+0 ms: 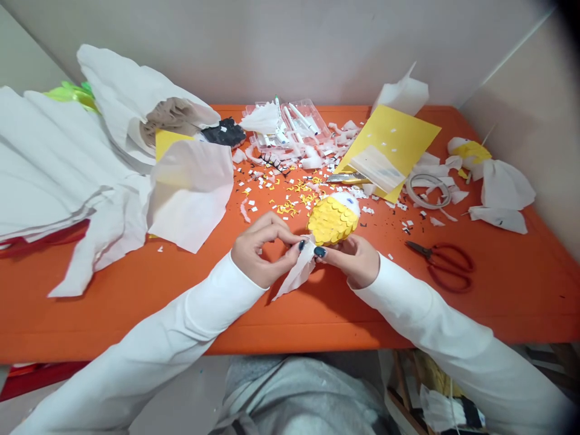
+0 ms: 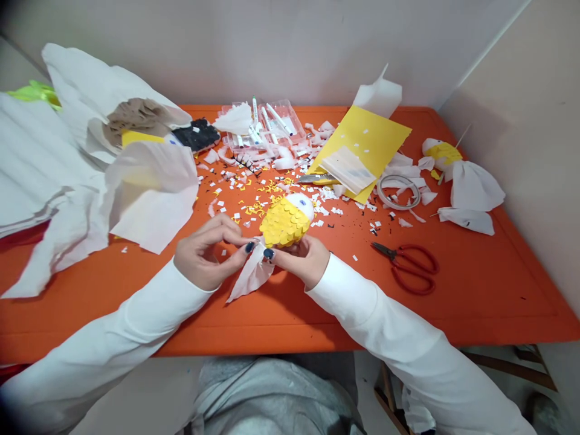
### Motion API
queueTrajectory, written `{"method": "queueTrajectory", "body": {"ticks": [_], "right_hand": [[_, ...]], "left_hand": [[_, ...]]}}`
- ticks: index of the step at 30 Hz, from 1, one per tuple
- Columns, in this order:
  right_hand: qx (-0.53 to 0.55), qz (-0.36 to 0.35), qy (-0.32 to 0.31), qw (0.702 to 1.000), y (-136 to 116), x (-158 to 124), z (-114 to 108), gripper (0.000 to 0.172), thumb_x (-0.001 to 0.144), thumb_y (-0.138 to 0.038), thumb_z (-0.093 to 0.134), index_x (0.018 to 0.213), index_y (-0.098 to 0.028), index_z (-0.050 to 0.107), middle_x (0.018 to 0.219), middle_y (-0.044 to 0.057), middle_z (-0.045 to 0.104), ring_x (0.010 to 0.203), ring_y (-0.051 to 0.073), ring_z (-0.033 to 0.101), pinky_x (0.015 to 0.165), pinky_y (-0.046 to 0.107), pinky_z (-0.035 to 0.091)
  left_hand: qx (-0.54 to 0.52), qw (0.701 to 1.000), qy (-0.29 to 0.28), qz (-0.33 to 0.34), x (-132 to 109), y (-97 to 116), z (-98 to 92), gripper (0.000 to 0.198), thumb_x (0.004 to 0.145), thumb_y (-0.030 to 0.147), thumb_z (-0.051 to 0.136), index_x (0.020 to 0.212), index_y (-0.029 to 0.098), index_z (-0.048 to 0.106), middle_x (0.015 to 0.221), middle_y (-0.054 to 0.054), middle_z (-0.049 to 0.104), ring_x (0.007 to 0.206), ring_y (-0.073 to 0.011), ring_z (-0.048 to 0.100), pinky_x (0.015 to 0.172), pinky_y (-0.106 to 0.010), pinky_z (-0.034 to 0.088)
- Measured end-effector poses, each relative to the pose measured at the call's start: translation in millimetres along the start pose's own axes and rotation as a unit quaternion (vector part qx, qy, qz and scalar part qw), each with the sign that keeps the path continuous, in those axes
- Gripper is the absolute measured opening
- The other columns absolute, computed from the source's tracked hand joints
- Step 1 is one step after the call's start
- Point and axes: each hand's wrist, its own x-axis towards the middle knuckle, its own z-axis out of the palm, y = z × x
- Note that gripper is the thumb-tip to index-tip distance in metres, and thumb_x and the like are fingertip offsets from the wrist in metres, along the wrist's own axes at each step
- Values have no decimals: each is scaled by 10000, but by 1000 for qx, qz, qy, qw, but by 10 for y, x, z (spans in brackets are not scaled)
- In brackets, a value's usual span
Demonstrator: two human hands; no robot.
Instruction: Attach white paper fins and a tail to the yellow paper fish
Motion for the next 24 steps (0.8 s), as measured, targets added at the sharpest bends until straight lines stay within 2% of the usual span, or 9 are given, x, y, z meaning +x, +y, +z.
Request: {"method": "queueTrajectory", "body": {"ticks": [4,7,9,11,14,17,19,21,24], "right_hand": [[4,-1,-7,1000,-7,-4,3,391,534,-340,820,845,-164,663,806,43,711,743,149,649,751,288,521],[7,1,-11,1000,-22,-11,11,382,546,-328,815,857,-165,666,785,34,696,733,142,632,735,280,514],[11,5,-20,1000,-32,-16,17,351,552,-324,812,830,-164,668,711,15,671,673,121,605,704,266,509],[16,19,-25,999,-43,-19,20,341,538,-333,815,792,-162,666,653,2,644,612,105,568,657,258,502],[14,54,-20,998,-64,-14,8,382,493,-355,826,780,-163,665,653,4,639,583,99,544,605,252,479],[-5,66,-11,998,-77,4,-29,409,485,-370,821,808,-165,677,685,12,644,616,100,552,614,242,457],[-17,63,-5,998,-69,16,-60,414,498,-379,812,825,-162,682,702,20,646,644,107,559,618,239,445],[-24,56,-4,998,-50,25,-88,417,512,-388,801,838,-160,679,700,20,641,629,103,552,600,236,433],[-34,45,-30,998,-45,37,-124,379,551,-394,776,822,-153,664,700,18,637,582,86,528,571,230,417]], "left_hand": [[-117,984,-8,-136,-18,-57,47,133,742,246,635,649,155,609,623,-11,544,600,-110,508,524,-237,389],[-160,972,-3,-175,19,-115,16,209,747,339,630,651,156,596,614,-12,547,596,-116,515,541,-244,417],[-92,983,23,-160,72,-163,-55,211,742,351,631,666,155,606,647,-16,553,592,-111,505,526,-237,406],[67,991,51,-105,137,-226,-159,191,738,331,634,663,155,626,689,-24,557,593,-108,489,513,-234,384],[313,948,44,-32,212,-350,-322,198,774,304,606,655,153,653,686,-38,570,628,-138,513,603,-270,410],[423,905,-27,-36,233,-463,-430,197,824,224,521,911,214,697,863,-49,670,764,-197,563,688,-314,423],[460,886,-38,-45,234,-502,-469,228,833,230,505,960,244,694,913,-39,693,793,-219,569,690,-333,419],[459,886,-23,-59,245,-505,-485,178,820,266,527,839,221,699,852,-50,691,791,-223,574,676,-329,418],[316,940,-3,-126,277,-460,-445,184,749,359,607,728,176,613,784,-53,646,715,-179,575,620,-284,427]]}}
